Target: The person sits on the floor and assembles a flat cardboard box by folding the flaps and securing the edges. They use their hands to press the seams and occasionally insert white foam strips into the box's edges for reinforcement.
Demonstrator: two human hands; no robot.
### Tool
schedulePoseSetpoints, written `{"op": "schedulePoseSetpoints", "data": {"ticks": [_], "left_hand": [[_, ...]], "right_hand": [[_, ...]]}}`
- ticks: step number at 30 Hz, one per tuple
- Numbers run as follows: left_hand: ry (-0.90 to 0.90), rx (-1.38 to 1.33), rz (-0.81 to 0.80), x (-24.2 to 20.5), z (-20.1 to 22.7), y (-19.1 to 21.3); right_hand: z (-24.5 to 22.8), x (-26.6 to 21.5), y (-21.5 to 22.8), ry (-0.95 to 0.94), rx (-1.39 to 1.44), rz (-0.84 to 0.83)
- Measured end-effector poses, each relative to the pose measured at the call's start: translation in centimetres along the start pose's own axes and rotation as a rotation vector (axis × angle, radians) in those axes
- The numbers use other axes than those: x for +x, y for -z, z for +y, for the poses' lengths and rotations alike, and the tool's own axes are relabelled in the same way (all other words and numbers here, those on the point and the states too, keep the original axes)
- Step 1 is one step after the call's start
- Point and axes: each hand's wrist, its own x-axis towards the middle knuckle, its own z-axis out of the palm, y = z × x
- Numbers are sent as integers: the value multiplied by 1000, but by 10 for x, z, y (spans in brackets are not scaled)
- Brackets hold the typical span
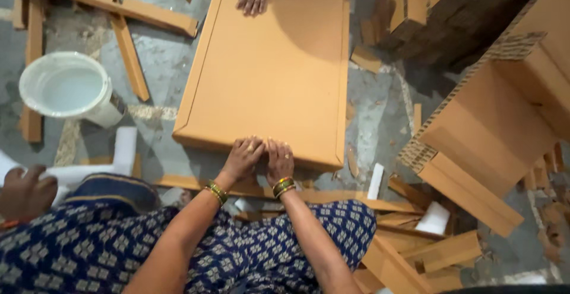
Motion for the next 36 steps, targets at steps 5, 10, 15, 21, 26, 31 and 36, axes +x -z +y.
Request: {"op": "schedulePoseSetpoints", "data": {"ticks": [5,10,15,21,26,31,36], "left_hand": [[182,-60,156,-22,34,-9],[1344,-953,77,-28,63,-76],[1591,-1878,373,-31,64,-128],[1657,-2166,481,-33,67,-137],[1535,-2696,532,-24,60,-128],[1371,-2753,467,-23,61,-112],[1290,-2788,421,-19,65,-107]], "right_hand": [[4,3,-9,5,-33,73],[3,5,-7,49,-59,31],[0,18,4,43,-119,-15],[-1,33,21,-37,-12,-168],[-7,38,28,-21,-4,-144],[-10,37,32,-89,44,-165],[-4,35,37,-178,191,-83]]}}
